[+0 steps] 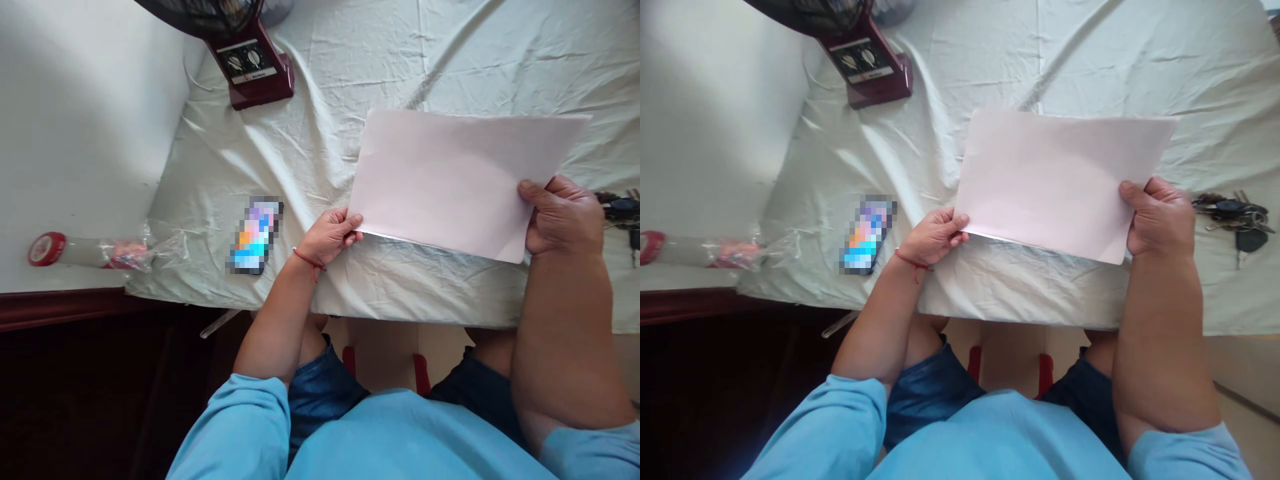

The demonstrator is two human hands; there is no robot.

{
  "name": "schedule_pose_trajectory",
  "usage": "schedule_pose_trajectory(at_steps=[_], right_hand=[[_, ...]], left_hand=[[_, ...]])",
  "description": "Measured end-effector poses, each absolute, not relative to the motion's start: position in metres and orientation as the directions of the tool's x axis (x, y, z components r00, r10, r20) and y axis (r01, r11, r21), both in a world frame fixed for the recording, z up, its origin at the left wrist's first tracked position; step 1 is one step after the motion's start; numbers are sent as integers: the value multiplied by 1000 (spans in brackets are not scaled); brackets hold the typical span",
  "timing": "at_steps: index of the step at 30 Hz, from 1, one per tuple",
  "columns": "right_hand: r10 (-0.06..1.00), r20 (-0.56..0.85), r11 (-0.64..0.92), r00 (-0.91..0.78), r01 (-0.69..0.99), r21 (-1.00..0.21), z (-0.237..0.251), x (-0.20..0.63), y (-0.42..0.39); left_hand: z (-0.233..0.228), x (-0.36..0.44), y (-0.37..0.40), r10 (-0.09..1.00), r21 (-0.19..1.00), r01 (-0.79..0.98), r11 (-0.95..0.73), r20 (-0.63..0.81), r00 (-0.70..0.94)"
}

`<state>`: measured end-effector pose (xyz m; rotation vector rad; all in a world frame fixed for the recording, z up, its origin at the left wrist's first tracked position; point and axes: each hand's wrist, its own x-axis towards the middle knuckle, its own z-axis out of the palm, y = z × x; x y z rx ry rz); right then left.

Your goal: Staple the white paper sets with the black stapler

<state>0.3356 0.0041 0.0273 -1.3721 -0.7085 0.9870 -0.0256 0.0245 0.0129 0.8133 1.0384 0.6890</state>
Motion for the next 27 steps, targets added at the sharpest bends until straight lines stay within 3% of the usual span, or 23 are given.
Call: schedule_pose_trajectory(at_steps=[15, 22, 27], right_hand=[[886, -149, -106, 439, -122, -987, 23, 340, 4], [864, -245, -209, 439, -130, -969, 25, 338, 4], [869, -356, -327, 344, -143, -934, 22, 336, 1]], left_hand=[[13, -29, 22, 821, 884, -40, 466, -415, 393], [14, -25, 20, 853, 921, -32, 388, -345, 392], [15, -28, 19, 874, 916, -77, 394, -347, 341]])
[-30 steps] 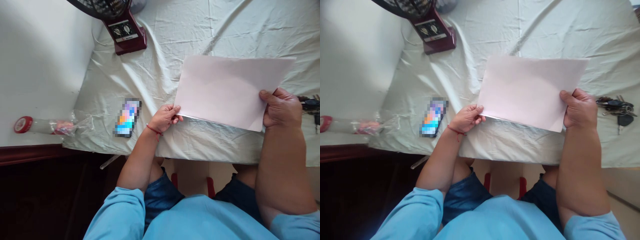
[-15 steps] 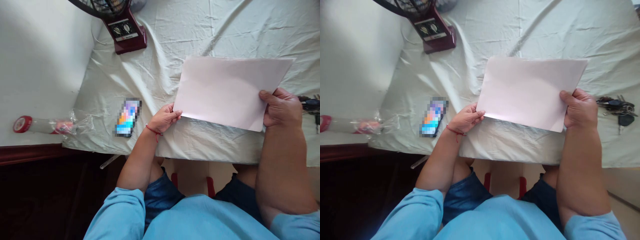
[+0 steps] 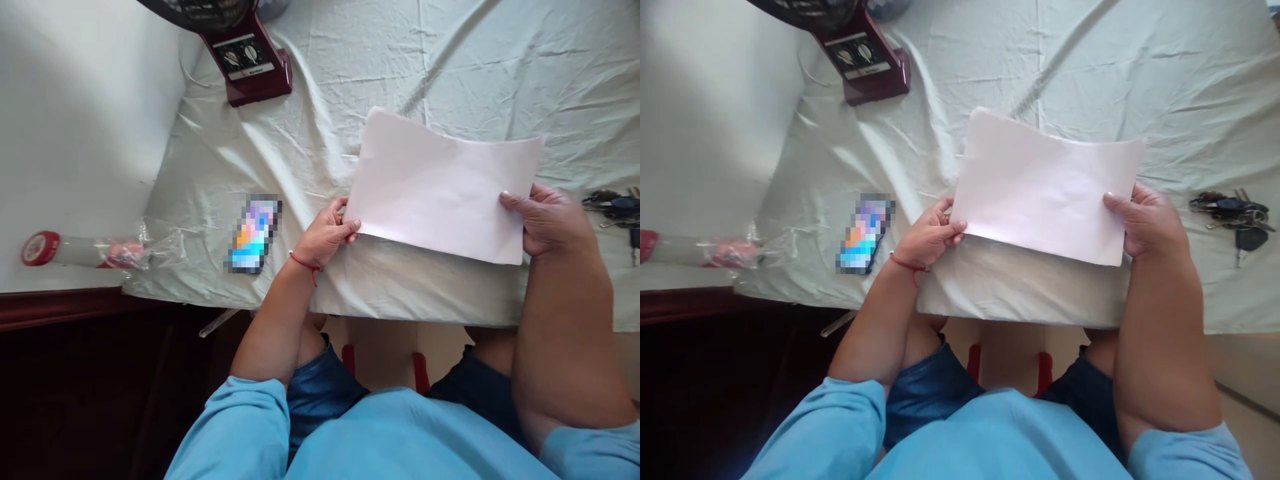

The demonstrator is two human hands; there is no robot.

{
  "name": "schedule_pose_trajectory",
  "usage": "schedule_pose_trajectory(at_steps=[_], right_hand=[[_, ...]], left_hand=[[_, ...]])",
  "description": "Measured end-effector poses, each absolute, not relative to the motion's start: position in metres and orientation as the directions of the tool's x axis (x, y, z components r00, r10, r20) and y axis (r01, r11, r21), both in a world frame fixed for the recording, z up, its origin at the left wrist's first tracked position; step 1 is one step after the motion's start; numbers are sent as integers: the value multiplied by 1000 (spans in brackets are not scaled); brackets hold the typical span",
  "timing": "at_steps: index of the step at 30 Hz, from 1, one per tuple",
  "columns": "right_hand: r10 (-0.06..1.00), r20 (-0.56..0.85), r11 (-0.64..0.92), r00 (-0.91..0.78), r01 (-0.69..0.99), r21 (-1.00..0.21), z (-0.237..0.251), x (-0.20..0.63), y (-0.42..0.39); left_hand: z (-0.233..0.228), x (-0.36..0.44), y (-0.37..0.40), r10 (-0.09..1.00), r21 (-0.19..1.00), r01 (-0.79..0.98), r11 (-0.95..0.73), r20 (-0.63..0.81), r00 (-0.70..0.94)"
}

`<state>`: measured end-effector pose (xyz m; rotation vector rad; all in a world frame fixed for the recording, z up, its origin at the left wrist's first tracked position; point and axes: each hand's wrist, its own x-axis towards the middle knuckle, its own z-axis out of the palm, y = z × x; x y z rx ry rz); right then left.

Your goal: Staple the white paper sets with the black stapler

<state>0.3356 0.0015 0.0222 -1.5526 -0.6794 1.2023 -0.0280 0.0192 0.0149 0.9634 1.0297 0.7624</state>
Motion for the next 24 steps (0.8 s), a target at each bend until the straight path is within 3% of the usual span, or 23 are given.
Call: schedule_pose_trajectory(at_steps=[4, 8, 12, 17, 24], right_hand=[[838, -416, -397, 352, -128, -909, 26, 333, 0], [796, -452, -455, 404, -94, -886, 35, 334, 0], [778, -472, -485, 414, -81, -871, 39, 336, 1], [784, -474, -489, 402, -72, -869, 40, 333, 0], [780, -483, -503, 399, -62, -862, 44, 332, -1]], left_hand=[[17, -30, 16, 933, 968, -14, 251, -238, 269], [20, -33, 12, 932, 993, 2, 114, -108, 346], [17, -37, 10, 901, 994, 12, 111, -106, 422], [6, -38, 16, 938, 997, -77, -6, 32, 344], [2, -41, 19, 933, 994, -39, -102, 109, 342]])
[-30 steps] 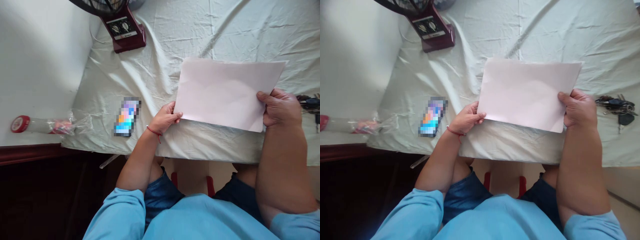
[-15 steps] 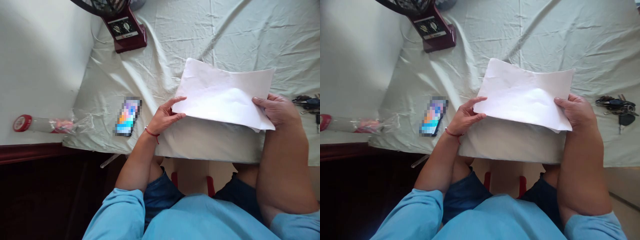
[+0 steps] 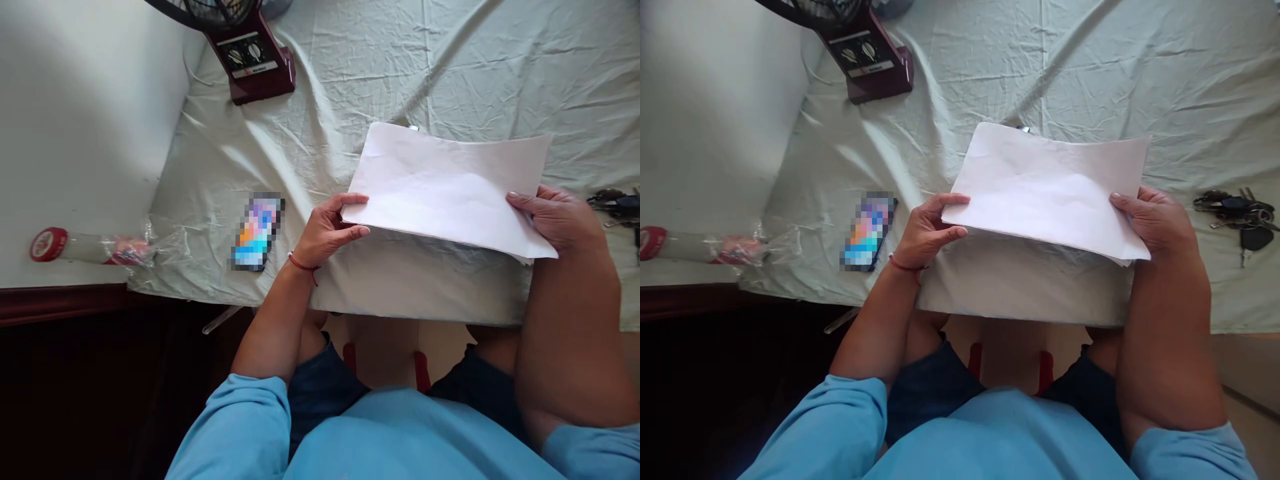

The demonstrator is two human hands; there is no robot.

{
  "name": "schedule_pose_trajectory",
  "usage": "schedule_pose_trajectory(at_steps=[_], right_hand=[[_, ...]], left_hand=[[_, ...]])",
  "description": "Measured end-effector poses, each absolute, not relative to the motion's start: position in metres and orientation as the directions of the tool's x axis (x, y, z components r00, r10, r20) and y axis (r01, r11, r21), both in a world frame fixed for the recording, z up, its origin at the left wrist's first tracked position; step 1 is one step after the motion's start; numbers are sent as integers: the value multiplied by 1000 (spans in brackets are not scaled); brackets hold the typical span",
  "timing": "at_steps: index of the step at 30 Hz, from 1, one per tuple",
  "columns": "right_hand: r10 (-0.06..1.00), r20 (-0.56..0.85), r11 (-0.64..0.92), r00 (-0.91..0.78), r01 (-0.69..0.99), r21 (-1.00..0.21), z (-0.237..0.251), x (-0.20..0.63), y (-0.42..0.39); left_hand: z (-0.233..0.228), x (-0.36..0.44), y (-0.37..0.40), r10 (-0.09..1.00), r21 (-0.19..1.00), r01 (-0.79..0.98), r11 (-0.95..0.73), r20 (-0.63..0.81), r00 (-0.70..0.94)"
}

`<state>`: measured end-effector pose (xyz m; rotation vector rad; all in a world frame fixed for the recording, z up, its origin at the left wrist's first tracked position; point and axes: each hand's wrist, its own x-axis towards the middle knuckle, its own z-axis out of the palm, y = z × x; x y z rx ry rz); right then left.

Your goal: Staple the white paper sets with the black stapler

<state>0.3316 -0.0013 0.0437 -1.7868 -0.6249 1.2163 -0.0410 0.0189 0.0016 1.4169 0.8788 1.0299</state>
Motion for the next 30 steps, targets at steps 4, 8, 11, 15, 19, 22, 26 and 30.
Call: schedule_pose_trajectory(at_steps=[4, 8, 11, 15, 19, 22, 26, 30], right_hand=[[773, -485, -504, 409, -68, -861, 46, 329, -1], [769, -486, -499, 414, -84, -862, 49, 325, 0], [778, -484, -489, 399, -99, -867, 49, 325, -1], [801, -463, -456, 380, -113, -883, 43, 327, -1], [864, -378, -357, 332, -126, -926, 36, 330, -2], [919, -278, -250, 278, -131, -959, 33, 330, -2], [962, -166, -138, 217, -141, -980, 32, 328, -3], [987, -42, -19, 158, -140, -990, 34, 322, -6]], left_hand=[[2, -41, 19, 942, 995, -27, -95, 99, 320], [2, -39, 19, 956, 996, -70, -55, 72, 283], [3, -38, 19, 966, 996, -82, -33, 53, 254], [4, -39, 18, 969, 998, -61, -29, 43, 241], [-1, -38, 22, 980, 998, -24, -57, 61, 192], [-10, -37, 27, 991, 996, -69, -49, 57, 120], [-19, -39, 35, 993, 995, -90, -53, 62, 98], [-12, -40, 39, 991, 999, -20, -33, 35, 128]])
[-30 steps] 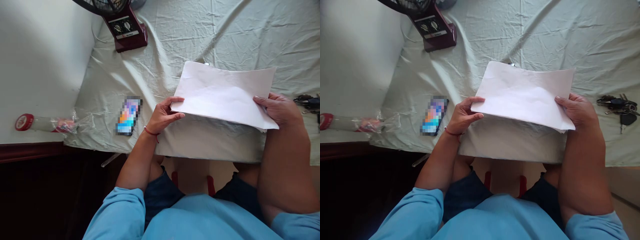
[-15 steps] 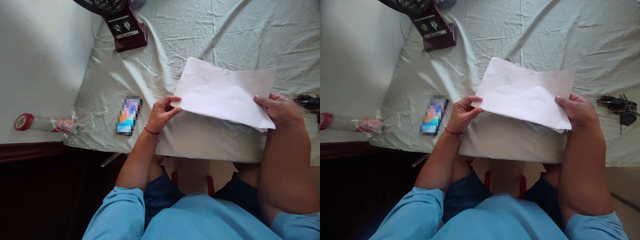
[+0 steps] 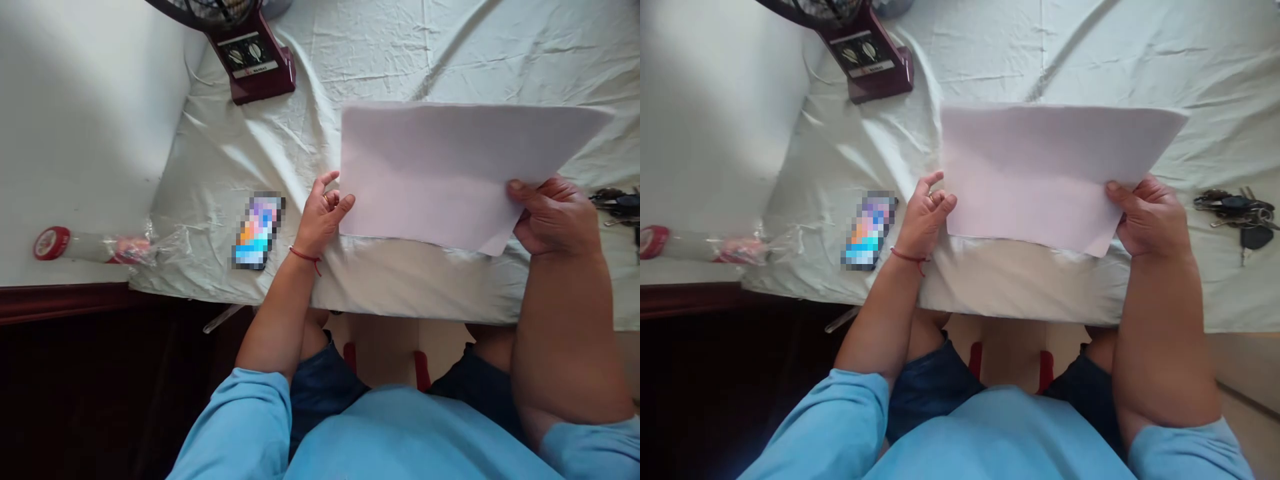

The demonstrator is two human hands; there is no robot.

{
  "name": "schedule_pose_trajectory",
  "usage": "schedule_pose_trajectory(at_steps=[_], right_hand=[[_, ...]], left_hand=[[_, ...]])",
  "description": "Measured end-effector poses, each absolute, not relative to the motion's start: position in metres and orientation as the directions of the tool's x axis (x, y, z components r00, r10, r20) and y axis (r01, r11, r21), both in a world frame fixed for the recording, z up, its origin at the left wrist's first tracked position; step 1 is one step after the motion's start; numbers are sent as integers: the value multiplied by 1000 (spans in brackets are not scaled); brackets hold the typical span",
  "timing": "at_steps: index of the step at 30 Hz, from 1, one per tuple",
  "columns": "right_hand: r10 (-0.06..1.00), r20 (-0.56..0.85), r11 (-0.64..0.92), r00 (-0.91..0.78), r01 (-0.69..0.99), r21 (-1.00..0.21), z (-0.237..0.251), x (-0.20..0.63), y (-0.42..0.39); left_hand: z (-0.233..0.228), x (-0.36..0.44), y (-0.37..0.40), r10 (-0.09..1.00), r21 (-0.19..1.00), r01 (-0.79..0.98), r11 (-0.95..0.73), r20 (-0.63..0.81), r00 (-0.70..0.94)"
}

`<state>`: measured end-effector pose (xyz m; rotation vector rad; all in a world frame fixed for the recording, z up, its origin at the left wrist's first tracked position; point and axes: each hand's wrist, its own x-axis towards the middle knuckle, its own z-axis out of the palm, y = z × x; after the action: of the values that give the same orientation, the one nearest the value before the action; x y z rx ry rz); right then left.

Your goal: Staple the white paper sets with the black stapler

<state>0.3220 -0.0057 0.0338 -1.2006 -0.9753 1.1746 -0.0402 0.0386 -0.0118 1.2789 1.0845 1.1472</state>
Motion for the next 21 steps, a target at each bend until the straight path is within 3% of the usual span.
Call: schedule_pose_trajectory(at_steps=[5, 10, 15, 21], right_hand=[[977, 96, 123, 193, -133, -983, 43, 309, -7], [924, 270, 305, 271, -96, -947, 48, 302, -8], [956, 177, 163, 232, 77, -984, 39, 303, -10], [966, 133, 137, 222, -3, -991, 39, 304, -14]], left_hand=[[2, -34, 33, 984, 999, -12, -43, 45, 174], [8, -36, 35, 961, 961, 29, -274, 272, 56], [7, -41, 41, 974, 954, 229, -196, 162, 159], [4, -37, 32, 977, 980, 101, -172, 157, 142]])
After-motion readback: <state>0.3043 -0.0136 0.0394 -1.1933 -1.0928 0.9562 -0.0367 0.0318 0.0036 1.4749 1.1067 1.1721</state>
